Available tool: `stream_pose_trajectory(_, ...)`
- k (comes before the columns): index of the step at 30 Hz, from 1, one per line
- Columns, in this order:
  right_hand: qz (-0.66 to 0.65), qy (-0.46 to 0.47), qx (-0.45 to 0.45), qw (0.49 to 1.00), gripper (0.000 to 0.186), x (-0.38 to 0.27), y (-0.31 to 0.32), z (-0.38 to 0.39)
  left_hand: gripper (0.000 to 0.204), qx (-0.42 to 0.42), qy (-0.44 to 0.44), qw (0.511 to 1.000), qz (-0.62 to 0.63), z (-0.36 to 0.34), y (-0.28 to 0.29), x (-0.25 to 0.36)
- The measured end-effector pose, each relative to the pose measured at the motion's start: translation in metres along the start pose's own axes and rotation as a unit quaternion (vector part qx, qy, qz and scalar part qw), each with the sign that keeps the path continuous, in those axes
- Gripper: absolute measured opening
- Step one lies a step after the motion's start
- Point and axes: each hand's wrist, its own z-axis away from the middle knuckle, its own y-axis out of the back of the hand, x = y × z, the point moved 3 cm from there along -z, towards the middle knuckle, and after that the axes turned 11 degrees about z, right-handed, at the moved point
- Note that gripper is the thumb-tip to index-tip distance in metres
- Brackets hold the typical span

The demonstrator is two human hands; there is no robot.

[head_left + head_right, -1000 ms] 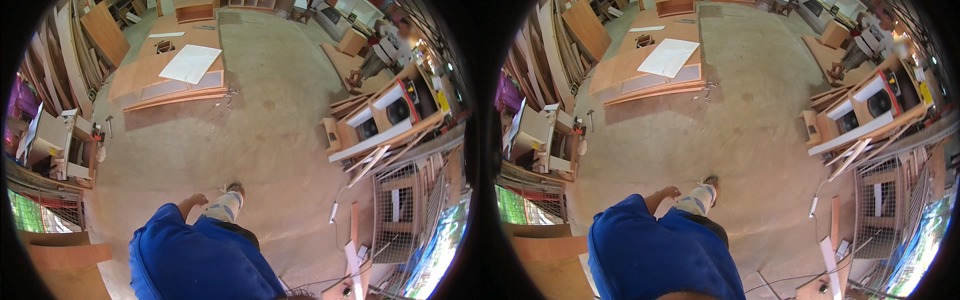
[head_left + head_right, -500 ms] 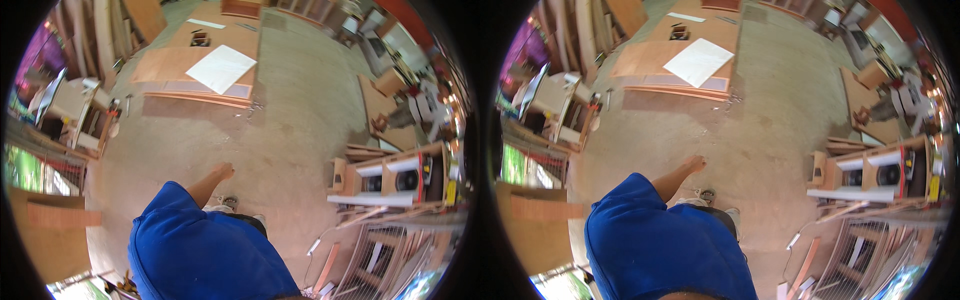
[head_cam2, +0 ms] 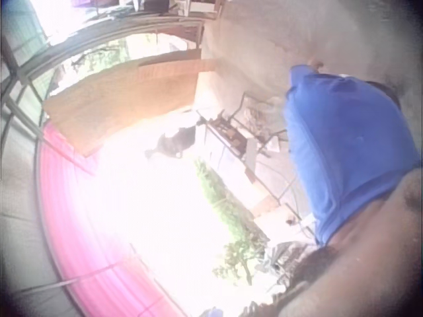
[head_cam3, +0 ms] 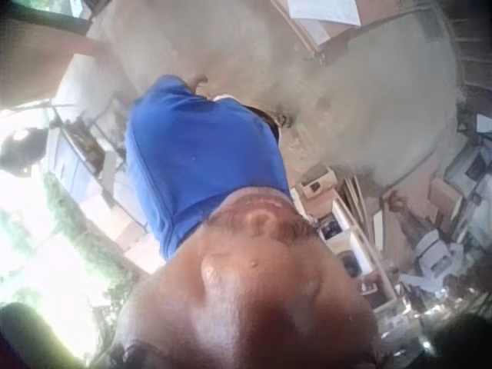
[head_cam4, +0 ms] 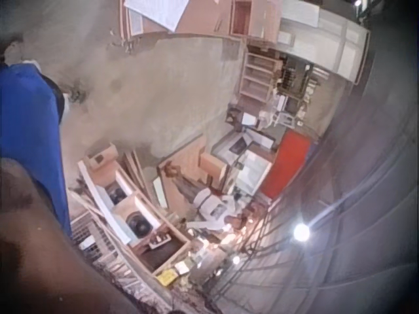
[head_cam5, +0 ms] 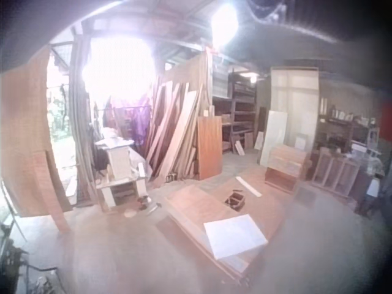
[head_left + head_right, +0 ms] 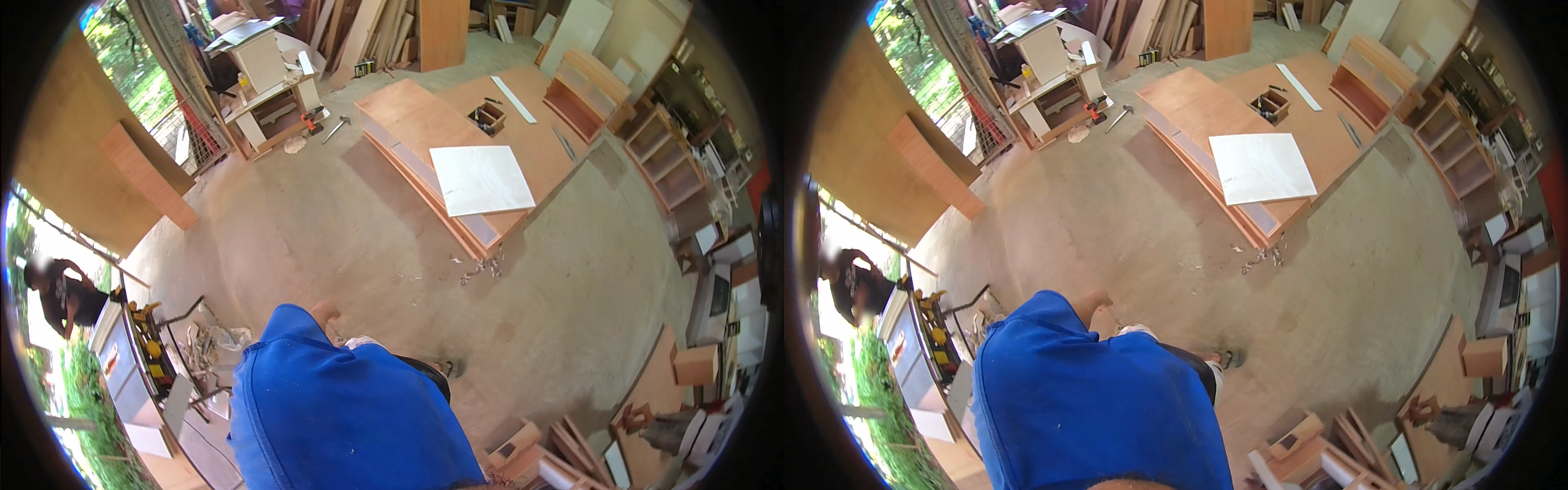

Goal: The person measures and cuts white rectangular boards using a table saw. They use a tape measure to mark dimensions, align the boards on the saw, and push them through the blade to trim edges.

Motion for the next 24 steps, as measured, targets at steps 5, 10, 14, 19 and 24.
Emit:
stream_pose_trajectory(5,-0.034,-0.015,-0.025,0.999,0.029,-0.047,0.097,-0.104,0.025,-0.069,0.016,0.992,0.108,0.037,-0.044,0.104)
stream_pose_trajectory(10,-0.103,0.025,-0.033,0.994,0.03,-0.09,0.189,-0.187,0.029,-0.137,-0.032,0.955,0.26,0.045,-0.078,0.262)
stream_pose_trajectory(14,-0.103,0.064,-0.007,0.993,0.029,-0.123,0.204,-0.267,0.024,-0.145,0.046,0.958,0.243,0.035,-0.092,0.324)
stream_pose_trajectory(19,-0.256,0.049,-0.098,0.96,0.033,-0.088,0.178,-0.322,0.013,-0.196,-0.018,0.98,0.013,-0.063,-0.103,0.42)
stream_pose_trajectory(24,-0.121,-0.241,0.035,0.962,0.036,-0.099,0.155,-0.274,0.023,-0.193,0.011,0.976,0.104,-0.117,-0.081,0.64)
